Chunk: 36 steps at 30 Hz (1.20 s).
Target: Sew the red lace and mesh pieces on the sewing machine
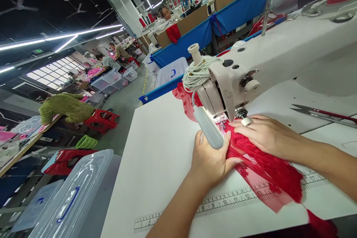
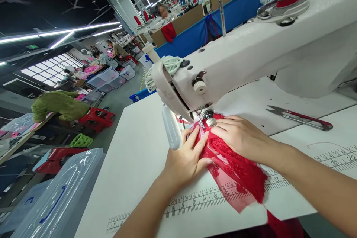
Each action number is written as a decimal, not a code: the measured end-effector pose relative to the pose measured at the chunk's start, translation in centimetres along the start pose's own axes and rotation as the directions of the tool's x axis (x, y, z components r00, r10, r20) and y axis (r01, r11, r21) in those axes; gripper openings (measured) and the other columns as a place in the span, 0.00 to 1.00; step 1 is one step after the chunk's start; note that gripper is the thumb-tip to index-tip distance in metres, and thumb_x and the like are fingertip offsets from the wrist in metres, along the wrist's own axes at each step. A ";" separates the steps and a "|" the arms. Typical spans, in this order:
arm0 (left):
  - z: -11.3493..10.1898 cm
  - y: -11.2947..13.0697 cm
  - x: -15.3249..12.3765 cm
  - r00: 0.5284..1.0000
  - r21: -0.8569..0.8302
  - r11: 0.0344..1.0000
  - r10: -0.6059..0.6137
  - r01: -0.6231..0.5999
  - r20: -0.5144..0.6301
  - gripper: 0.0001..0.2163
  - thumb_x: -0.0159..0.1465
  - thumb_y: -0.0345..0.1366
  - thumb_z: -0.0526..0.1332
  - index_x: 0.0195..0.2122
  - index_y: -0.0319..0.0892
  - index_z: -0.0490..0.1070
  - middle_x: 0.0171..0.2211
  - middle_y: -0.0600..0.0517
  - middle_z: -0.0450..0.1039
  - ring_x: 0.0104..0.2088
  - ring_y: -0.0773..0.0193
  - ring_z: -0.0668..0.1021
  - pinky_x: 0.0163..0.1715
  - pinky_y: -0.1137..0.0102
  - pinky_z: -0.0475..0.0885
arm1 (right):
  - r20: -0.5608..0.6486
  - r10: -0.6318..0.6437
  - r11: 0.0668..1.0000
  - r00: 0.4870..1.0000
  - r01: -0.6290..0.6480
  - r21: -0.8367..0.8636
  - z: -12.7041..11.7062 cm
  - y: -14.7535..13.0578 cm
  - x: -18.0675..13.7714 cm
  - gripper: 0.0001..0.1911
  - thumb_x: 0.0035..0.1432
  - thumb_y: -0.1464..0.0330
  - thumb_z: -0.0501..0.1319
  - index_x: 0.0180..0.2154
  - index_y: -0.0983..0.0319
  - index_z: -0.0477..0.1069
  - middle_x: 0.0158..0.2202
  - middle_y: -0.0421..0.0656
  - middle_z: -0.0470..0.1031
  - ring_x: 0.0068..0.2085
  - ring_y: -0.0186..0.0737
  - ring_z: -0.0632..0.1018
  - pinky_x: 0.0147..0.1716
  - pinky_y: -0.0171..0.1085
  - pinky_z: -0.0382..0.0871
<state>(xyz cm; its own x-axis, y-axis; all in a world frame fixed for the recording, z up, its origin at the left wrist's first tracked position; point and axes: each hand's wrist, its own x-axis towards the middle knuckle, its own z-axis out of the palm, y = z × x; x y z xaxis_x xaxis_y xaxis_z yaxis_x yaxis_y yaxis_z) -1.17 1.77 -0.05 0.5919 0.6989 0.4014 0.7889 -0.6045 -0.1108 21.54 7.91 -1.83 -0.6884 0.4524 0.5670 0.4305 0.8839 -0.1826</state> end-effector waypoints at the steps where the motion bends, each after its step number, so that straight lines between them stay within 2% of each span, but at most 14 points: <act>1: 0.0 -0.1 0.1 0.999 -0.020 0.999 0.040 -0.040 -0.022 0.31 0.76 0.56 0.44 0.57 0.35 0.74 0.49 0.37 0.79 0.49 0.47 0.79 0.52 0.50 0.75 | -0.004 -0.009 1.000 1.000 0.009 0.007 0.0 0.0 0.0 0.15 0.70 0.73 0.50 0.47 0.64 0.75 0.46 0.52 0.83 0.39 0.46 0.81 0.40 0.44 0.74; 4: -0.1 -0.1 0.2 0.990 -0.108 0.985 0.125 -0.131 -0.064 0.29 0.77 0.52 0.43 0.47 0.35 0.77 0.41 0.39 0.79 0.43 0.51 0.80 0.48 0.55 0.77 | -0.030 -0.021 1.000 0.999 0.021 -0.001 -0.2 -0.2 0.0 0.16 0.72 0.72 0.49 0.49 0.64 0.74 0.47 0.52 0.82 0.42 0.46 0.81 0.43 0.44 0.74; 8: -0.1 0.3 0.1 0.988 -0.178 0.972 0.147 -0.153 -0.048 0.23 0.78 0.47 0.46 0.37 0.38 0.74 0.33 0.45 0.74 0.33 0.58 0.76 0.36 0.62 0.77 | -0.080 -0.027 0.998 0.996 0.022 -0.055 -0.3 -0.6 -0.4 0.18 0.70 0.76 0.47 0.50 0.63 0.74 0.49 0.51 0.81 0.47 0.44 0.80 0.49 0.44 0.73; 11: 0.1 0.4 -0.1 0.987 -0.191 0.968 0.157 -0.160 -0.031 0.19 0.77 0.44 0.49 0.34 0.39 0.72 0.32 0.47 0.72 0.31 0.60 0.74 0.32 0.65 0.74 | -0.090 -0.074 0.995 0.993 0.068 -0.066 -0.4 -0.9 -0.7 0.19 0.67 0.78 0.48 0.52 0.63 0.73 0.52 0.50 0.81 0.51 0.45 0.78 0.52 0.46 0.71; 13: 0.1 0.3 -0.2 0.991 -0.207 0.969 0.137 -0.135 -0.006 0.18 0.76 0.42 0.49 0.33 0.40 0.70 0.33 0.47 0.72 0.31 0.60 0.73 0.30 0.66 0.72 | -0.065 -0.121 0.992 0.990 0.119 -0.032 -0.5 -1.0 -0.8 0.20 0.65 0.80 0.50 0.50 0.63 0.74 0.50 0.48 0.82 0.49 0.44 0.79 0.50 0.46 0.71; 15: 0.0 0.2 -0.2 0.994 -0.239 0.967 0.104 -0.092 0.041 0.18 0.76 0.41 0.47 0.34 0.40 0.70 0.33 0.46 0.71 0.31 0.60 0.72 0.28 0.65 0.72 | -0.038 -0.143 0.990 0.989 0.144 0.002 -0.5 -1.1 -0.9 0.19 0.64 0.80 0.51 0.48 0.62 0.75 0.45 0.46 0.83 0.45 0.43 0.81 0.45 0.44 0.73; 17: -0.3 0.1 -0.2 0.995 -0.278 0.959 0.068 -0.044 0.077 0.19 0.77 0.42 0.45 0.38 0.38 0.71 0.34 0.46 0.72 0.32 0.58 0.72 0.28 0.65 0.73 | -0.034 -0.136 0.991 0.990 0.136 0.015 -0.4 -1.1 -1.0 0.18 0.63 0.80 0.51 0.45 0.62 0.75 0.42 0.45 0.84 0.41 0.43 0.81 0.40 0.43 0.72; 20: -0.7 0.2 -0.2 0.995 -0.271 0.963 0.033 -0.007 0.091 0.25 0.78 0.47 0.41 0.54 0.32 0.70 0.37 0.42 0.74 0.35 0.55 0.74 0.30 0.63 0.76 | -0.054 -0.108 0.992 0.993 0.111 0.059 0.0 -1.0 -1.3 0.17 0.65 0.80 0.49 0.44 0.62 0.75 0.41 0.45 0.83 0.43 0.43 0.80 0.42 0.44 0.71; 22: -0.8 0.4 -0.2 0.995 -0.225 0.974 0.038 -0.016 0.091 0.29 0.78 0.50 0.40 0.58 0.31 0.68 0.38 0.41 0.75 0.35 0.55 0.75 0.31 0.62 0.77 | -0.059 -0.088 0.991 0.994 0.093 0.098 0.3 -1.0 -1.5 0.16 0.67 0.79 0.49 0.45 0.62 0.74 0.41 0.45 0.83 0.44 0.43 0.80 0.44 0.45 0.69; 24: -0.7 0.7 -0.4 0.996 -0.186 0.982 0.046 -0.031 0.075 0.31 0.77 0.53 0.40 0.58 0.31 0.71 0.39 0.40 0.76 0.35 0.54 0.76 0.31 0.62 0.77 | -0.066 -0.082 0.990 0.994 0.089 0.105 0.4 -1.0 -1.7 0.17 0.68 0.79 0.49 0.45 0.62 0.74 0.42 0.45 0.83 0.45 0.43 0.80 0.45 0.45 0.68; 29: -0.3 1.2 -0.8 0.998 -0.086 0.995 0.057 -0.058 -0.018 0.35 0.75 0.58 0.43 0.57 0.29 0.73 0.48 0.33 0.77 0.38 0.52 0.79 0.36 0.61 0.79 | -0.116 -0.090 0.993 0.989 0.097 0.061 0.6 -1.0 -1.6 0.18 0.64 0.81 0.49 0.43 0.62 0.74 0.42 0.45 0.84 0.43 0.42 0.81 0.44 0.45 0.69; 32: -0.2 1.3 -0.8 0.997 -0.061 0.996 0.056 -0.058 -0.047 0.35 0.74 0.58 0.43 0.57 0.29 0.74 0.49 0.33 0.78 0.38 0.52 0.79 0.38 0.59 0.79 | -0.124 -0.088 0.995 0.988 0.094 0.043 0.7 -1.0 -1.5 0.18 0.63 0.81 0.50 0.42 0.62 0.75 0.40 0.45 0.84 0.40 0.42 0.81 0.42 0.45 0.70; 36: -0.2 1.4 -0.7 0.995 -0.035 0.998 0.041 -0.045 -0.091 0.34 0.74 0.58 0.46 0.56 0.31 0.76 0.49 0.34 0.79 0.37 0.53 0.78 0.34 0.62 0.78 | -0.104 -0.092 0.995 0.990 0.097 0.039 0.6 -1.0 -1.4 0.19 0.63 0.82 0.49 0.42 0.62 0.75 0.40 0.47 0.84 0.42 0.43 0.81 0.44 0.45 0.70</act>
<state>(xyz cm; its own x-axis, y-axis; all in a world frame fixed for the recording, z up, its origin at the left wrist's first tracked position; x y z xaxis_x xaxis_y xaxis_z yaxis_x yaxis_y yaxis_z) -0.52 0.41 -0.26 0.6067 0.6357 0.4772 0.7552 -0.6483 -0.0966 21.76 6.46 -2.96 -0.6609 0.3543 0.6616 0.3390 0.9274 -0.1580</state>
